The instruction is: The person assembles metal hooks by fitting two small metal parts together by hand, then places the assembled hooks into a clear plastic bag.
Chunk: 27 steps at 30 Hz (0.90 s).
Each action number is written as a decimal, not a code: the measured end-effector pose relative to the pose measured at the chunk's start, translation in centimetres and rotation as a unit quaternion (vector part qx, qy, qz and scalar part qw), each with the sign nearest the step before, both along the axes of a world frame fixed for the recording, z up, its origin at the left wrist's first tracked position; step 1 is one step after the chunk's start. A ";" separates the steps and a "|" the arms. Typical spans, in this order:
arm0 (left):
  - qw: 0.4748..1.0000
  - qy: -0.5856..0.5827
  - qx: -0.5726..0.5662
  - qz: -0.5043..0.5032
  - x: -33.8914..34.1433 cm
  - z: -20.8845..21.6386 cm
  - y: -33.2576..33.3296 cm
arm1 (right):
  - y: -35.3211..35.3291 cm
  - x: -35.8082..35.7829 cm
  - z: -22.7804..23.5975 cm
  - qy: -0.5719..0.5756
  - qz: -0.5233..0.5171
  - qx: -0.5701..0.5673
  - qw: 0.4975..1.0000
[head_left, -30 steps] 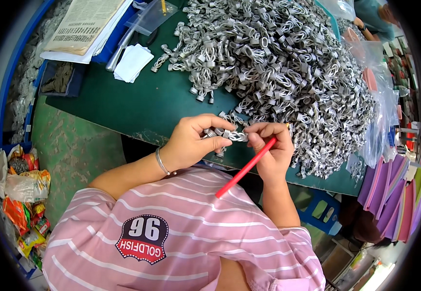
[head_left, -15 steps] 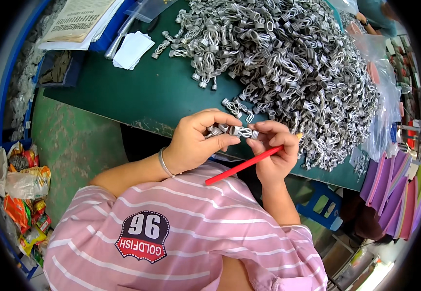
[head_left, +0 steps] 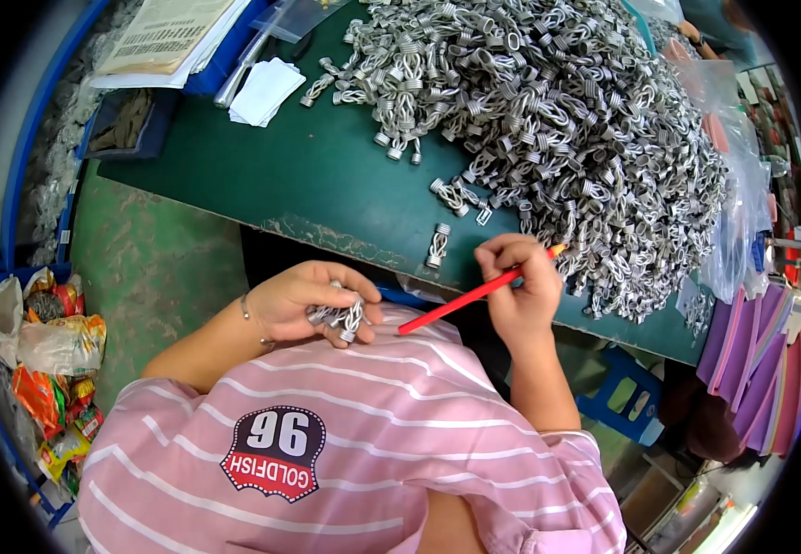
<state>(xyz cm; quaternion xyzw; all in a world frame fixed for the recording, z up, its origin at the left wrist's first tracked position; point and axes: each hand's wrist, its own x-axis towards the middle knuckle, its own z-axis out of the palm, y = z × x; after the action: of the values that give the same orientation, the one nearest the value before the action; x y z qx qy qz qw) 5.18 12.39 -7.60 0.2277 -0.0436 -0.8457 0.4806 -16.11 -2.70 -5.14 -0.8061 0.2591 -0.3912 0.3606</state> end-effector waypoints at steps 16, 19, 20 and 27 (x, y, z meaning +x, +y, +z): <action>0.970 -0.220 0.103 -0.001 -6.0 -9.2 -5.3 | 0.6 -0.4 0.5 -0.155 0.021 0.406 0.900; 0.824 -0.531 -0.136 -0.144 -4.1 -4.8 -3.6 | 0.6 -0.8 0.0 -0.222 0.081 0.486 0.842; 0.821 -0.535 -0.134 -0.145 -3.5 -3.0 -3.3 | 0.6 -0.8 -0.2 -0.244 0.104 0.487 0.832; 0.907 -0.387 -0.149 0.078 -3.7 4.6 -3.8 | 0.4 -0.2 -0.6 -0.235 0.152 0.338 0.899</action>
<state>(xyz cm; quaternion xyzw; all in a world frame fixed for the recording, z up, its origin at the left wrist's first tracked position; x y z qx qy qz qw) 1.49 8.54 -2.97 0.4651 -0.3337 -0.6348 0.5190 -16.32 -2.25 -5.72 -0.5503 0.1577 -0.3982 0.7168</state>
